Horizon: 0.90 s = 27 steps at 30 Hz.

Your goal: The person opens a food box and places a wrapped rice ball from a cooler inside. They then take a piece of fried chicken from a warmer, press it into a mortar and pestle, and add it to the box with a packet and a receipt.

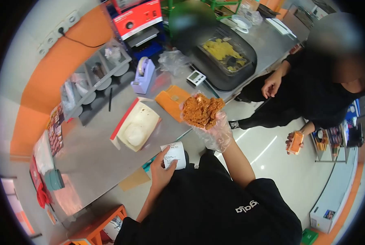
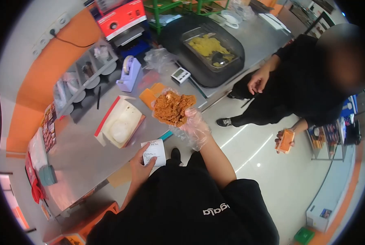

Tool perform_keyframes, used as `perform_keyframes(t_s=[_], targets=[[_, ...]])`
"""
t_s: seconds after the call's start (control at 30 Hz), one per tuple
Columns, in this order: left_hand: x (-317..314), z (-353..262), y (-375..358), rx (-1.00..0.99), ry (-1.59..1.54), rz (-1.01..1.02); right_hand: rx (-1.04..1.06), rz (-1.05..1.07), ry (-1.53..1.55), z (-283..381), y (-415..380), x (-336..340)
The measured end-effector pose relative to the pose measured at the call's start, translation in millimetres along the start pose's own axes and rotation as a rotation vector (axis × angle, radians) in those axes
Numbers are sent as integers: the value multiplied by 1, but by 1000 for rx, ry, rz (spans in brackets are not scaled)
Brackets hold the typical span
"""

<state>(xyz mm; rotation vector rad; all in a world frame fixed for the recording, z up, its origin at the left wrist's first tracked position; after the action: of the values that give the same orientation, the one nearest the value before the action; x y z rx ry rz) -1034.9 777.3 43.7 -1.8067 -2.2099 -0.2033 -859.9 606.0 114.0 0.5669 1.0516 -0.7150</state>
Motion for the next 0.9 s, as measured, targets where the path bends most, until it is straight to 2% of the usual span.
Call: perform_keyframes(t_s=[0.17,0.27,0.33,0.4,0.47,0.5,0.53,0.6,0.67,0.7,0.73,0.77,0.8,0.87,0.9], targets=[[-39,-13,19,-89,31,90,121,-70,-52,27,-51,6],[-82,-22,23,-113,137,232,214,-124,-27,48,-106,13],[-129,-21,20,-188,163,336,299,-44,-20,63,-152,18],[-182,-29,10,-256,192,455,392,-151,4,76,-206,22],[-244,-46,-3,-327,365,687,507,-31,-43,93,-262,35],[-276,-62,-14,-368,391,775,550,-36,-57,102,-295,51],[-309,-70,-26,-383,383,822,589,-65,-68,115,-328,62],[-369,-86,-51,-491,161,922,706,-237,-60,134,-392,82],[-418,-111,-74,-539,175,1016,813,-411,-38,151,-452,95],[-440,-93,-97,-637,265,1084,910,-415,-56,130,-491,117],[-461,-97,-105,-647,341,1163,956,-483,-34,138,-509,119],[-483,-103,-111,-634,406,1216,977,-373,11,157,-523,122],[-499,-106,-117,-635,413,1236,994,-382,19,179,-528,109],[-542,-114,-115,-596,294,1232,1001,16,6,238,-531,85],[-564,-119,-112,-596,295,1237,1003,-6,-31,258,-542,96]])
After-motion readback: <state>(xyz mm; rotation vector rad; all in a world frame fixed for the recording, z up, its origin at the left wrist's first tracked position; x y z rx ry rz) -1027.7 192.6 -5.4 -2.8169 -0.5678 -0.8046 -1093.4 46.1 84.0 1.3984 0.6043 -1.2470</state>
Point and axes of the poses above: each hand's wrist, its own y-axis towards the middle knuckle, its own x-axis out of the back of the hand, z = x × y, the point moved 2 cm from there along y, towards the middle knuckle, and after that the axes turned 5 degrees about y, right-handed, at the moved point
